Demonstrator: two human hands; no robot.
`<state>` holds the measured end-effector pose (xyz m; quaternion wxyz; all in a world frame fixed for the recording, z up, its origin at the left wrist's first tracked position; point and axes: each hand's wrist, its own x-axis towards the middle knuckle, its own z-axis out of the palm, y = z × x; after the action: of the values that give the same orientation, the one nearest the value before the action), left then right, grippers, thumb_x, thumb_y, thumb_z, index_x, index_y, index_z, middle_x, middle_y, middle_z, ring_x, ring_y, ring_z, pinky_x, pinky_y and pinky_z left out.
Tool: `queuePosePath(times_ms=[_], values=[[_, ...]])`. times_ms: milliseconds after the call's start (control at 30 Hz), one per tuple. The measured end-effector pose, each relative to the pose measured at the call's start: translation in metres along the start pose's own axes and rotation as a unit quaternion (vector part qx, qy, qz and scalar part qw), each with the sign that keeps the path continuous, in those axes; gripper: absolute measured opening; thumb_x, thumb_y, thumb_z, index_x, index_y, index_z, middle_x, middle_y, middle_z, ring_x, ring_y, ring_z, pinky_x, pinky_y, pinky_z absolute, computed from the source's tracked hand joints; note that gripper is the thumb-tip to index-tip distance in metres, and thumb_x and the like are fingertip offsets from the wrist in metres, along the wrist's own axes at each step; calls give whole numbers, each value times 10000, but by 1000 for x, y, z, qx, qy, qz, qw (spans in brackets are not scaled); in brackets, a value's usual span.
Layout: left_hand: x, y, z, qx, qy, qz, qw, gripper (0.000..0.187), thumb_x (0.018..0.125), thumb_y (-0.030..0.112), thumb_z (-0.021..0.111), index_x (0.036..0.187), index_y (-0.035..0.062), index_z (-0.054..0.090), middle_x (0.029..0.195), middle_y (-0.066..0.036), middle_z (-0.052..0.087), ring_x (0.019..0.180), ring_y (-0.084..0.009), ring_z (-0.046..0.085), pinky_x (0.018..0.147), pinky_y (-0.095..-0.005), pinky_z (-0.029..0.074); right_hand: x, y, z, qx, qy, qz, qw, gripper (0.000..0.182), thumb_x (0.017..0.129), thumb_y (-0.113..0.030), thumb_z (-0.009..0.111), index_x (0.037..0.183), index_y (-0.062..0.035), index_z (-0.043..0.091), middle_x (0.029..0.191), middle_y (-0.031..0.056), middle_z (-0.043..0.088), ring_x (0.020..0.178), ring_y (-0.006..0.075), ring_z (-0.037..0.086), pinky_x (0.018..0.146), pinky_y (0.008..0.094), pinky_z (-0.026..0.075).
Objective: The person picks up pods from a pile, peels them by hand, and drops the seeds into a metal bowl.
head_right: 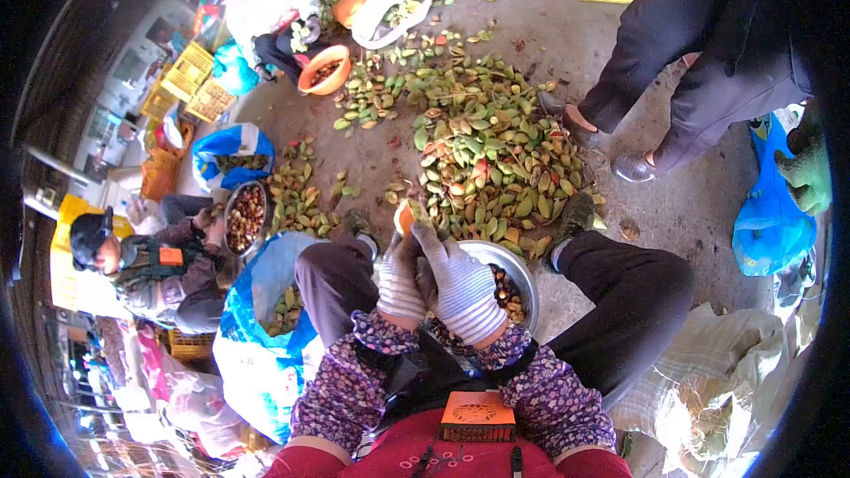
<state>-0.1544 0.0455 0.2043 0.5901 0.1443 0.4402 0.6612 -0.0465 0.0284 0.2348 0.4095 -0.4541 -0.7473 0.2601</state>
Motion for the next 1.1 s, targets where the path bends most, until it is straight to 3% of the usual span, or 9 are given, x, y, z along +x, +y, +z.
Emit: queuePosePath(times_ms=[433, 533, 633, 800, 933, 967, 1000, 1033, 1100], values=[[-17, 23, 13, 174, -82, 170, 966, 241, 848, 154, 528, 1052, 30, 563, 961, -87, 596, 880, -204, 576, 768, -299, 453, 2, 15, 4, 208, 33, 6, 978, 180, 830, -58, 579, 1004, -8, 574, 876, 163, 594, 765, 268, 611, 676, 330, 491], [6, 74, 3, 396, -2, 284, 873, 217, 814, 234, 617, 877, 26, 620, 850, -157, 634, 779, -299, 621, 670, -352, 491, 2, -2, -17, 340, 68, 74, 935, 122, 904, -99, 524, 974, -5, 559, 743, 41, 557, 640, 110, 519, 593, 248, 438], [13, 141, -37, 737, 166, 328, 568, 339, 694, 325, 734, 788, 16, 633, 694, -172, 639, 676, -332, 636, 611, -397, 501, 1, 33, -26, 363, 125, 124, 915, 166, 919, -179, 524, 917, -17, 560, 650, -24, 503, 543, 52, 447, 490, 203, 371], [30, 161, -209, 825, 212, -6, 524, 425, 643, 272, 765, 977, 51, 622, 949, -139, 650, 897, -221, 624, 776, -341, 485, -15, 115, -27, 467, 228, 331, 788, 226, 898, -279, 553, 844, -60, 548, 543, -30, 455, 397, 62, 387, 362, 230, 304], [-3, 205, -364, 902, 127, 184, 369, 636, 595, 328, 760, 1093, -16, 564, 935, -179, 635, 867, -276, 625, 744, -349, 511, -35, 173, 4, 568, 246, 364, 696, 215, 894, -271, 540, 907, -56, 523, 558, 21, 473, 393, 155, 435, 354, 286, 340], [-2, 226, -338, 893, 107, 177, 400, 654, 623, 321, 742, 1148, -9, 531, 994, -188, 620, 905, -279, 612, 775, -343, 504, -36, 177, 9, 556, 255, 389, 689, 192, 893, -242, 535, 918, -52, 518, 564, 34, 481, 410, 171, 454, 362, 292, 351], [12, 253, -298, 643, 94, 72, 757, 474, 727, 307, 654, 1083, 19, 534, 939, -139, 587, 857, -262, 585, 758, -360, 492, -35, 182, 16, 553, 255, 395, 688, 192, 893, -242, 535, 918, -52, 518, 564, 34, 481, 410, 171, 454, 362, 292, 351], [9, 268, -231, 447, 25, 68, 892, 437, 783, 300, 627, 1111, 35, 511, 1019, -115, 561, 921, -254, 565, 785, -369, 486, -33, 187, 22, 540, 281, 404, 683, 173, 887, -214, 528, 923, -45, 523, 568, 44, 486, 443, 175, 475, 394, 295, 373], [2, 285, -96, 309, -81, 76, 944, 435, 863, 337, 538, 1175, 42, 471, 1150, -95, 521, 1042, -241, 526, 838, -384, 466, -38, 204, 35, 523, 305, 420, 676, 155, 882, -187, 520, 927, -38, 527, 572, 53, 491, 476, 179, 496, 426, 298, 396]])
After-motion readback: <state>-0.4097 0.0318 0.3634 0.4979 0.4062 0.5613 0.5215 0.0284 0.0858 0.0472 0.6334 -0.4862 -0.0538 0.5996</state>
